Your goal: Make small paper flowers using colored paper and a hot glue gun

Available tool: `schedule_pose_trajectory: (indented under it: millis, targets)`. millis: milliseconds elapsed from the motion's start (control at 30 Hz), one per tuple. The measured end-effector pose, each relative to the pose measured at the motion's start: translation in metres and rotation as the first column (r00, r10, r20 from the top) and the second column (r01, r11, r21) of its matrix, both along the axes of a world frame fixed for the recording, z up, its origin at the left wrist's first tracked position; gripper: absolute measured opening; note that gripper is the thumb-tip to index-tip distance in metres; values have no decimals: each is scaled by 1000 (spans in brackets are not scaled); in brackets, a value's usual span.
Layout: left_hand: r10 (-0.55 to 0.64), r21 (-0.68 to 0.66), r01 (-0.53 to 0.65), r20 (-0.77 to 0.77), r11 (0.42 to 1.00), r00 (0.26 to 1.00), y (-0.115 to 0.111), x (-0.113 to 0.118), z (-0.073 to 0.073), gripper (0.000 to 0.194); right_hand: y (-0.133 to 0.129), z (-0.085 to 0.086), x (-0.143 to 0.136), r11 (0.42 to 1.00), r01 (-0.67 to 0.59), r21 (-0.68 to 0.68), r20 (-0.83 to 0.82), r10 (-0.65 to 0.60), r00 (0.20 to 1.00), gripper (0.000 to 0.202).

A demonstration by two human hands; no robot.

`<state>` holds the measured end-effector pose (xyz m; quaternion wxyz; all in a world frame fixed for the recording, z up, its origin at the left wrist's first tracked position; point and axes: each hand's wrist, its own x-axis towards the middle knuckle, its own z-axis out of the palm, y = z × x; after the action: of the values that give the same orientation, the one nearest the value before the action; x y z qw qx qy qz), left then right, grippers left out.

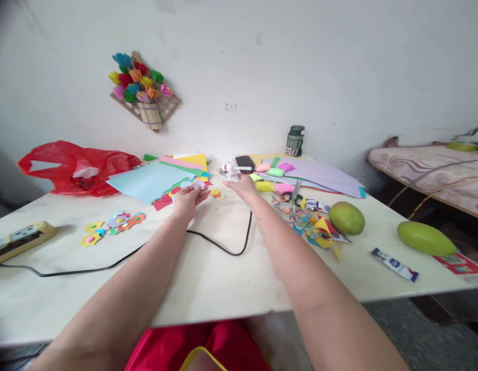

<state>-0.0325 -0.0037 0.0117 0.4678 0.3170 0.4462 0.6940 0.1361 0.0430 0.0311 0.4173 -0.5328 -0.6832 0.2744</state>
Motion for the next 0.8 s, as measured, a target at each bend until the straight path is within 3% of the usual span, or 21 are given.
schedule_pose_trajectory:
  millis: [133,233,467,800]
  targets:
    - [-149,-14,149,-51,989,987,-1,0,-4,6,-16,-5,14,978,-191,-83,-315,156,936,31]
    - [-199,-34,198,-55,980,978,-1,-2,-5,6,-23,-4,25,942,-317,-111,-411,247,878,32]
    - [-334,-35,334,1,942,943,-3,-7,-5,12,-28,5,39,895,-429,-124,-255,389,885,33]
    - [-399,-45,398,-16,916,917,-3,-10,-6,12,-27,10,43,911,-395,-120,-87,387,918,37]
